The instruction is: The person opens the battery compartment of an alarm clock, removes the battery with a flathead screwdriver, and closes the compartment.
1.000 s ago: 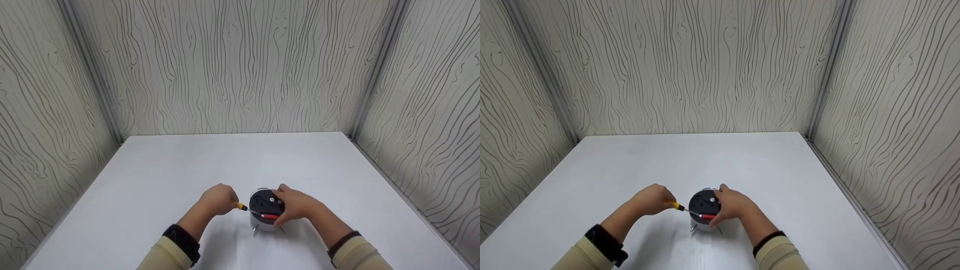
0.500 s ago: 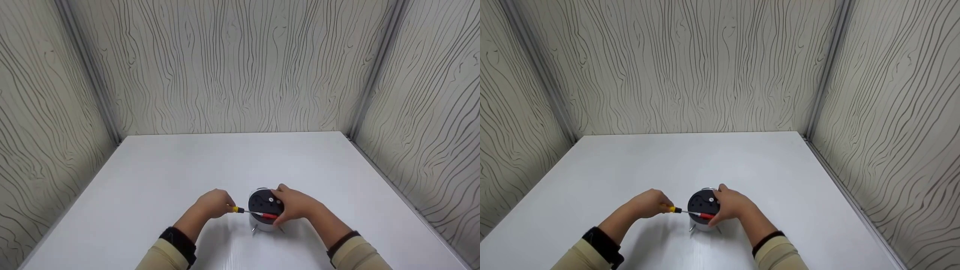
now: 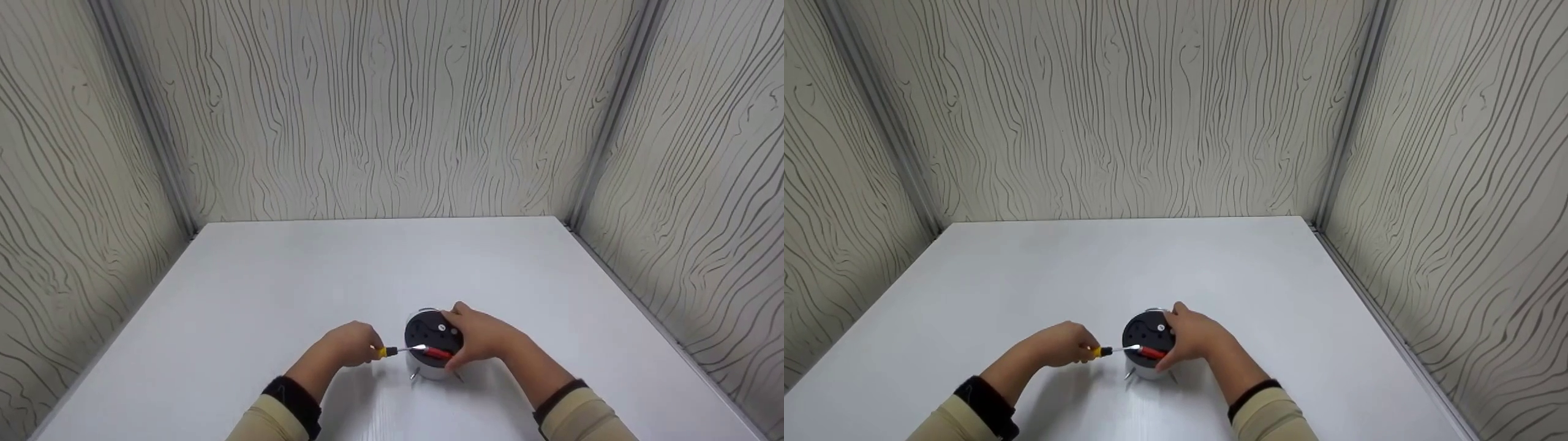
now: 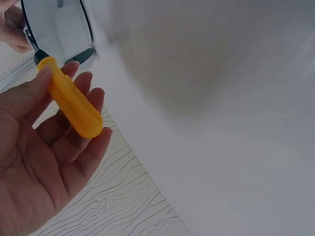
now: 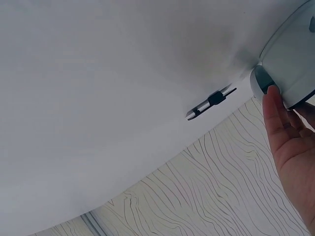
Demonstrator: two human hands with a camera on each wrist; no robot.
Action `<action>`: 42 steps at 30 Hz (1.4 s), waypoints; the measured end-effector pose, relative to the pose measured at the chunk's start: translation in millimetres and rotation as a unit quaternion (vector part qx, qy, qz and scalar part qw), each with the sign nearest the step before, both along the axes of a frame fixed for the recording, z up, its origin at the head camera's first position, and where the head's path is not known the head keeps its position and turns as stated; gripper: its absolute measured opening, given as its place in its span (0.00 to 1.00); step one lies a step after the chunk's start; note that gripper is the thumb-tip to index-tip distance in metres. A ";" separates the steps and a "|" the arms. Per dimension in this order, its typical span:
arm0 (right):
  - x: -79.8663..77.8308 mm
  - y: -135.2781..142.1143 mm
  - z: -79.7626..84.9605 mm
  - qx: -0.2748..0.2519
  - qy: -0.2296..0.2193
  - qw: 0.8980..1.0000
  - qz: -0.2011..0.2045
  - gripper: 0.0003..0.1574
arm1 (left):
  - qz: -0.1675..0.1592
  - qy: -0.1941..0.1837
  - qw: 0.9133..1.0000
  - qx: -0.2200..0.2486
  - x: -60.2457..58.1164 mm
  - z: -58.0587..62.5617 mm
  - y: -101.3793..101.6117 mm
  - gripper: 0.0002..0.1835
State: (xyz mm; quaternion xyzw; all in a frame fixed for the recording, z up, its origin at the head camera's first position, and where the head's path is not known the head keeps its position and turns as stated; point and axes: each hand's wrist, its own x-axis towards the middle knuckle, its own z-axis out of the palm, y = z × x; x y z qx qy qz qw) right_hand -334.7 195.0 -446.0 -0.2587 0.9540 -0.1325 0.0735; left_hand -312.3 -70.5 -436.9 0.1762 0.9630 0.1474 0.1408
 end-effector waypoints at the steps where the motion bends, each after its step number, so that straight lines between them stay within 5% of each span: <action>1: 0.0 -0.1 -0.3 0.000 0.000 1.000 0.001 0.67 | -0.002 -0.001 1.000 -0.001 0.1 -1.2 0.0 0.07; 10: 0.4 -0.7 1.3 0.006 0.001 1.000 0.000 0.66 | 0.009 -0.014 1.000 0.007 0.0 -0.1 0.9 0.07; 24: 1.8 -1.5 3.3 -0.001 -0.008 1.000 -0.005 0.65 | -0.047 0.014 0.999 0.000 -2.1 -1.2 2.2 0.06; 38: 2.3 -2.2 3.1 0.004 -0.010 1.000 -0.010 0.65 | -0.023 0.045 0.998 0.029 -9.0 -4.2 0.7 0.06; 42: 2.9 -2.1 3.0 0.000 -0.014 1.000 -0.011 0.64 | 0.012 0.055 0.998 0.029 -11.8 -3.9 1.6 0.06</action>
